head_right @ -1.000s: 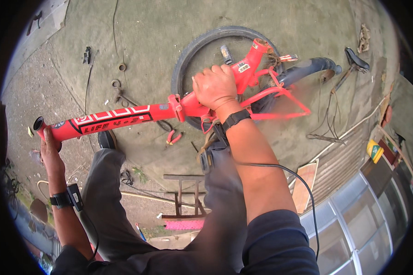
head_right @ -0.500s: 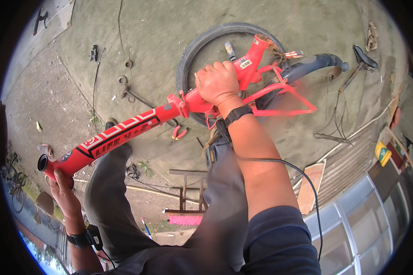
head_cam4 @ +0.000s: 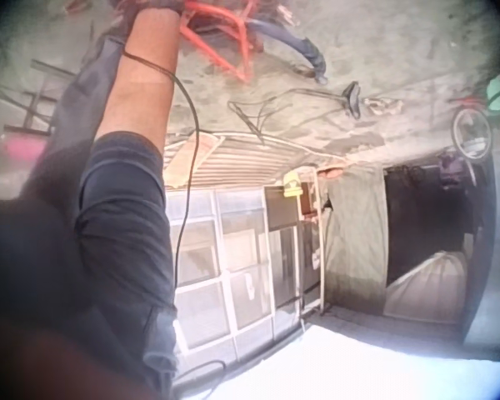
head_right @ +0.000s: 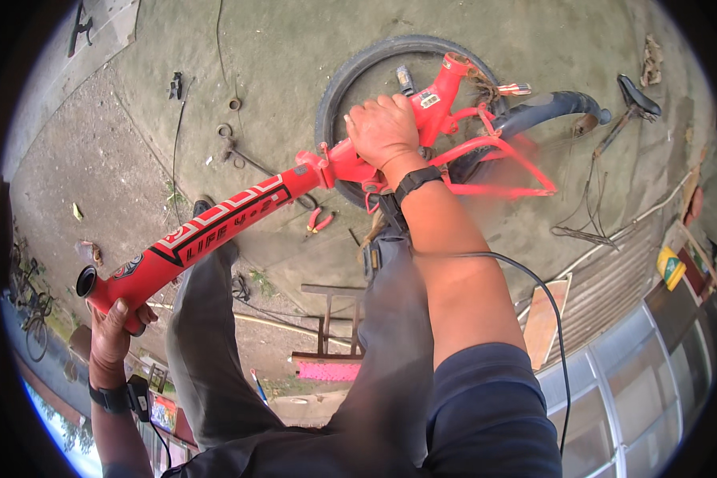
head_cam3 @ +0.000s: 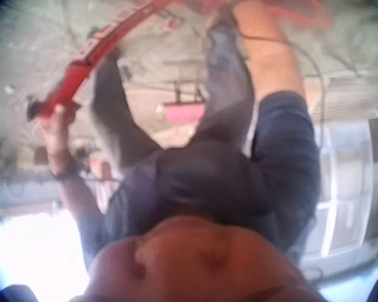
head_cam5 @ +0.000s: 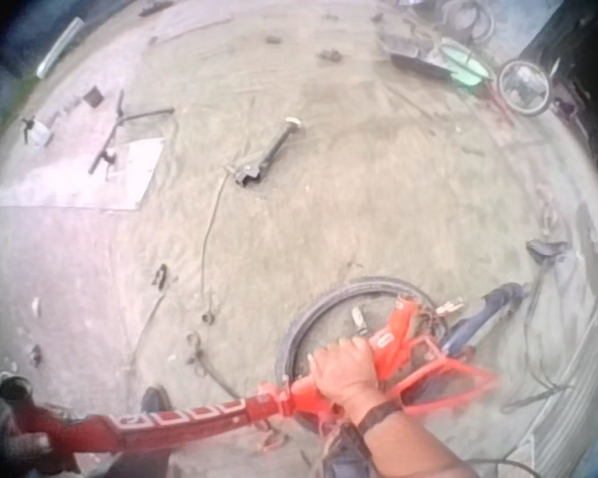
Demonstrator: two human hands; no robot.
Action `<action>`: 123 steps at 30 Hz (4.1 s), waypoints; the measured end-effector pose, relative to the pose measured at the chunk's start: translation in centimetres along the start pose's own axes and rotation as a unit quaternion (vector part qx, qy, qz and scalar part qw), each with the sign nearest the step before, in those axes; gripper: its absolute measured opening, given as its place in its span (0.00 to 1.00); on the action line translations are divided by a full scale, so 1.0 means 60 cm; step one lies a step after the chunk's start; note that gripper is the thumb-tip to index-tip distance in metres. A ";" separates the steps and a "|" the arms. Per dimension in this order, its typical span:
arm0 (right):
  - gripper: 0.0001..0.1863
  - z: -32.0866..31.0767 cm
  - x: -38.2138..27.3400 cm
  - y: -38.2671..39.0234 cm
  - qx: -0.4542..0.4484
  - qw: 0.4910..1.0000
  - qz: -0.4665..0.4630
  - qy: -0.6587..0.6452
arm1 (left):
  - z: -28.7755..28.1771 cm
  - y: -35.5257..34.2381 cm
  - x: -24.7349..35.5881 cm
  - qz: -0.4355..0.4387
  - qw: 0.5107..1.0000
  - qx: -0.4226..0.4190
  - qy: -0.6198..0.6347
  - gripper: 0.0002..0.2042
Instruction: The person cleans the bottom bracket area of a red bicycle frame using a wire brush and a metal rod. They then lift the frame to inspect the bottom bracket shell and surrounding areas.
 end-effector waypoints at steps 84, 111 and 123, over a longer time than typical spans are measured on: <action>0.13 -0.124 0.218 -0.094 -0.164 0.759 0.415 -0.474 | 0.141 0.096 0.040 -0.048 0.990 0.022 0.128 0.38; 0.17 -0.405 0.009 0.253 -0.009 0.786 0.509 -0.351 | -0.033 0.213 0.021 0.211 0.931 -0.046 -0.294 0.33; 0.20 -0.325 -0.032 0.297 0.006 0.765 0.513 -0.390 | -0.062 0.162 -0.019 0.261 0.885 -0.029 -0.384 0.36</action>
Point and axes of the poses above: each hand's wrist, its own y-axis away from the middle knuckle, its own z-axis out of the palm, x = y × z, the point moved 3 cm from there along -y, towards the middle knuckle, and after that the axes turned 4 degrees about x, right-handed, at the moved point
